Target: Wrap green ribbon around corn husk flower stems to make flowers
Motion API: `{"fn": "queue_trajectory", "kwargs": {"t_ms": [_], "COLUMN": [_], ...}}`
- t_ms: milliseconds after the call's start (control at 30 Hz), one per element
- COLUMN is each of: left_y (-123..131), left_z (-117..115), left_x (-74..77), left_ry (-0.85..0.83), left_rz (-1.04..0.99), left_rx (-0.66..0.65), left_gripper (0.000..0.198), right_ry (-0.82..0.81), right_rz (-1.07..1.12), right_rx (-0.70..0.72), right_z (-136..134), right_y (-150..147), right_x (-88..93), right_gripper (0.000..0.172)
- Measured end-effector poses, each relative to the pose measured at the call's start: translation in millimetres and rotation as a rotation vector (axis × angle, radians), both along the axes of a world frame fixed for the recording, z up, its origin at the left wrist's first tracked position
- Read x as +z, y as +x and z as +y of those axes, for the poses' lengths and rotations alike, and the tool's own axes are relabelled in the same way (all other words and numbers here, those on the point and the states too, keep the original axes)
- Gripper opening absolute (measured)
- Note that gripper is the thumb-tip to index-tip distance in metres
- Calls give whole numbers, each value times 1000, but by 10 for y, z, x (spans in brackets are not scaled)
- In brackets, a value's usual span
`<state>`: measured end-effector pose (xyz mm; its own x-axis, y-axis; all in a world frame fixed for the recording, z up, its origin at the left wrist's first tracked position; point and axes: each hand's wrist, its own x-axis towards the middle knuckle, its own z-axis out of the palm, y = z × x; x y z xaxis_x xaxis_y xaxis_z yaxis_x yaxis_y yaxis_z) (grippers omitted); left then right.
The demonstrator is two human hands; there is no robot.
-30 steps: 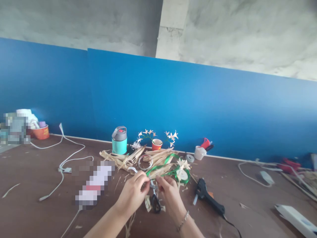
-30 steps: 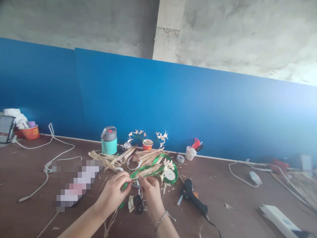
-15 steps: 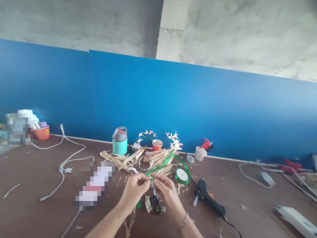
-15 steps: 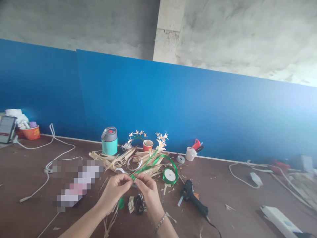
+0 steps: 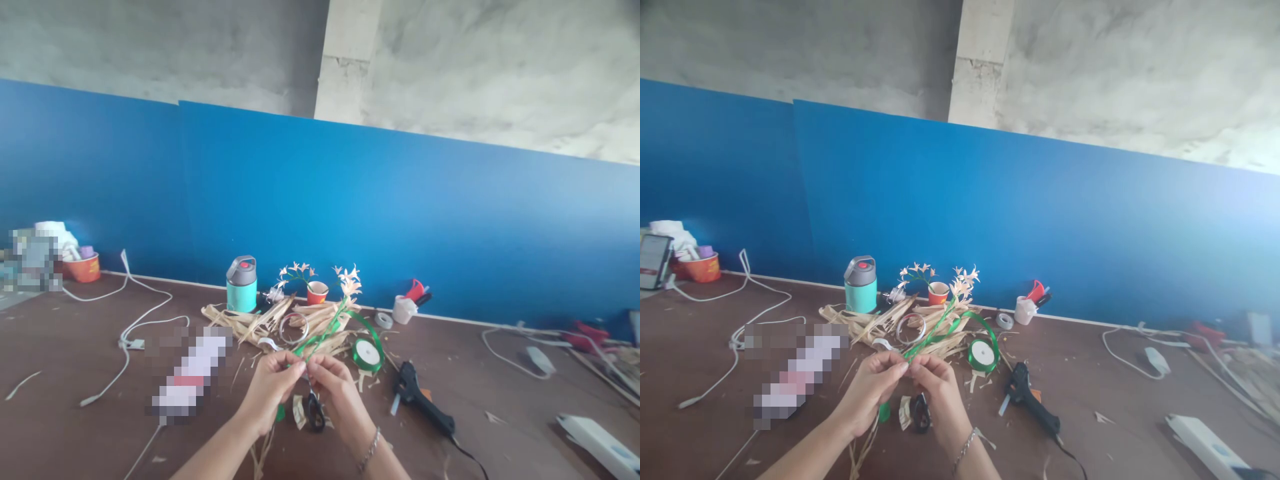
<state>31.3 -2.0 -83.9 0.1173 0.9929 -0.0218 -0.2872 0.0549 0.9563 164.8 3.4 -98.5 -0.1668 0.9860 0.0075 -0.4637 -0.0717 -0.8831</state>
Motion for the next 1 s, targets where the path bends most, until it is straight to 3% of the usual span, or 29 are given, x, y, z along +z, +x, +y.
{"fn": "queue_trajectory", "kwargs": {"t_ms": [233,633,1000], "left_y": [23,-14,48], "left_z": [-12,-34,-11], "left_x": [-3,42,-16], "left_ry": [-74,-266,-131], "left_rz": [-119,-240,-188], "left_rx": [-43,-230,-80], "left_gripper": [32,25,28], "right_ry": [37,74,68], "right_rz": [16,48,-16], "right_rx": [-61,-2,-129], "right_z": [-22,-45,-26], "right_y": [-10,15,-23], "right_x": [2,37,55], "right_gripper": [19,17,25]}}
